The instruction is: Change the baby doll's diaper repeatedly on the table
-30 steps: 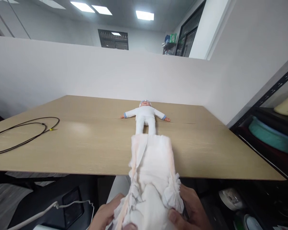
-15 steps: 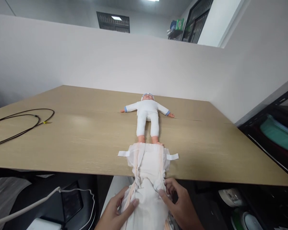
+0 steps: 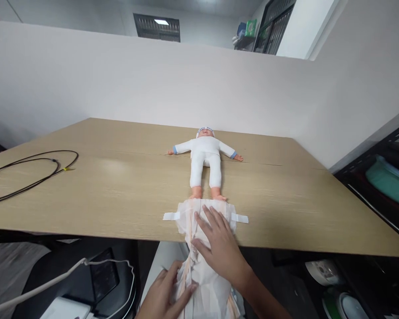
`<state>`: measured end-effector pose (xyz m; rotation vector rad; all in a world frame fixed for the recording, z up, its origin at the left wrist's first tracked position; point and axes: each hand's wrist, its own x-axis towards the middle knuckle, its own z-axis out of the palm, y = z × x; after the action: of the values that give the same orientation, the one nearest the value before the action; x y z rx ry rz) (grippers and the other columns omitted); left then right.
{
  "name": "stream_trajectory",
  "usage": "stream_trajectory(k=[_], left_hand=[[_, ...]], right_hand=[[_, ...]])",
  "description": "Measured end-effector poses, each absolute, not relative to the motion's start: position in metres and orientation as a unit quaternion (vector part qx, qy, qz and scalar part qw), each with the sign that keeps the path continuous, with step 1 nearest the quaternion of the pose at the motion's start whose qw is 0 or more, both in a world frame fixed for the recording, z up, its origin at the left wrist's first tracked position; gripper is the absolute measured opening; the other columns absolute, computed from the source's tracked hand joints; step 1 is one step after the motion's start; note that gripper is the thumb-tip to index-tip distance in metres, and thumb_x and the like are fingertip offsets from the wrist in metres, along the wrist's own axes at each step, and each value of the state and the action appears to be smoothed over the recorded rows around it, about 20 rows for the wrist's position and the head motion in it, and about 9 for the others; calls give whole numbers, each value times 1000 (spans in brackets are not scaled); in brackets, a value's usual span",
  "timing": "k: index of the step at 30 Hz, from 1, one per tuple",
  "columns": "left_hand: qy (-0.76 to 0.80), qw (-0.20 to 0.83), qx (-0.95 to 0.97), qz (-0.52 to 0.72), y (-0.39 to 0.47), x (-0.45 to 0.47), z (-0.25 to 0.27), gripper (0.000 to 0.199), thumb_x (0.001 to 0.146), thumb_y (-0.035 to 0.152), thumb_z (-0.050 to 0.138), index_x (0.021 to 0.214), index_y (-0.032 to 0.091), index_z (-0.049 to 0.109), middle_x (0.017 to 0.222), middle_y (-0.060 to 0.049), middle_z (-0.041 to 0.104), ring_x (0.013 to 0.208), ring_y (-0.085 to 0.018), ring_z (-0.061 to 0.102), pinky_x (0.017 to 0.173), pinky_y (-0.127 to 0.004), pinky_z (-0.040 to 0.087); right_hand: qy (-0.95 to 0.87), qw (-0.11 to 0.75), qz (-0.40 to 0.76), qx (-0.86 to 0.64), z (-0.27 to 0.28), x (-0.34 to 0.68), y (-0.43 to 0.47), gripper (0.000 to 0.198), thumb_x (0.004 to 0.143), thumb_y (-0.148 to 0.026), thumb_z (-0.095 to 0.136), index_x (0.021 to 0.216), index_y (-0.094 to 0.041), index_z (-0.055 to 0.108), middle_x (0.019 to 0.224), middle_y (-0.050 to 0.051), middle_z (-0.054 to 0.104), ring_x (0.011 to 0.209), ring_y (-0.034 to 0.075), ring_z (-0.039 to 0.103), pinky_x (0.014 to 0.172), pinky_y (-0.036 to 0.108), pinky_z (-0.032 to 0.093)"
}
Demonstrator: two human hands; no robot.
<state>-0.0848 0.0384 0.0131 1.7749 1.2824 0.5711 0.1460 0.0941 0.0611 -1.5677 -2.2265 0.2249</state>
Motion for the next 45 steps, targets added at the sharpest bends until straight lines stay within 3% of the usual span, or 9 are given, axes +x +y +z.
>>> stream_trajectory(k=[3, 10, 14, 18, 21, 25, 32, 37, 45], left_hand=[[516, 306, 764, 237, 48, -102, 17, 46, 101, 56, 65, 140, 31, 66, 103, -7, 80, 94, -30, 75, 87, -39, 60], [379, 44, 882, 276, 169, -107, 68, 40, 111, 26, 50, 151, 22, 57, 140, -13, 70, 128, -30, 64, 112, -45, 51], [292, -50, 946, 131, 257, -70, 91, 71, 104, 8, 51, 170, 30, 40, 173, -12, 43, 152, -36, 47, 123, -52, 40], [193, -66, 977, 65, 303, -35, 97, 105, 86, -3, 66, 173, 44, 29, 183, -2, 25, 162, -35, 36, 135, -53, 20], [136, -62, 987, 64, 317, -21, 95, 105, 84, -7, 63, 170, 45, 34, 182, 0, 29, 161, -32, 39, 135, -53, 20], [85, -51, 992, 84, 328, -12, 92, 85, 81, 2, 70, 160, 27, 51, 179, -7, 36, 161, -38, 36, 131, -56, 28], [38, -62, 988, 139, 346, 5, 81, 28, 108, 26, 56, 133, 28, 69, 159, -6, 63, 134, -32, 59, 114, -48, 40], [-7, -21, 984, 179, 355, 11, 96, 25, 109, 31, 58, 131, 30, 71, 146, -8, 72, 118, -28, 64, 101, -42, 46], [30, 106, 972, 205, 360, 10, 166, 39, 103, 16, 55, 137, 27, 68, 131, -9, 76, 117, -28, 63, 102, -42, 49]], right_hand=[[-811, 178, 76, -553, 55, 148, 96, 71, 109, -48, 58, 173, -35, 32, 181, 5, 28, 166, 36, 29, 133, 64, 31], [-820, 178, 75, -539, 53, 151, 90, 71, 109, -47, 60, 173, -43, 29, 183, 3, 24, 167, 38, 25, 132, 67, 32], [-816, 179, 75, -545, 53, 150, 91, 68, 109, -46, 59, 172, -42, 33, 182, 4, 27, 168, 37, 23, 132, 66, 30], [-815, 179, 76, -545, 50, 150, 91, 69, 109, -47, 59, 172, -43, 32, 183, 2, 24, 168, 37, 24, 133, 65, 29], [-816, 177, 80, -545, 48, 151, 93, 70, 110, -49, 57, 173, -44, 28, 184, 1, 20, 168, 37, 22, 133, 66, 31], [-818, 164, 92, -544, 48, 152, 94, 73, 109, -51, 57, 174, -45, 23, 184, 1, 19, 169, 36, 20, 133, 66, 30], [-810, 159, 126, -550, 52, 150, 94, 82, 104, -54, 64, 174, -45, 22, 185, -1, 14, 170, 38, 17, 134, 68, 28], [-797, 158, 138, -567, 54, 149, 107, 92, 95, -62, 74, 173, -42, 29, 184, 0, 18, 169, 39, 18, 135, 68, 25], [-809, 139, 167, -547, 63, 155, 153, 80, 105, -73, 52, 174, -37, 31, 183, 2, 20, 171, 33, 15, 137, 65, 20]])
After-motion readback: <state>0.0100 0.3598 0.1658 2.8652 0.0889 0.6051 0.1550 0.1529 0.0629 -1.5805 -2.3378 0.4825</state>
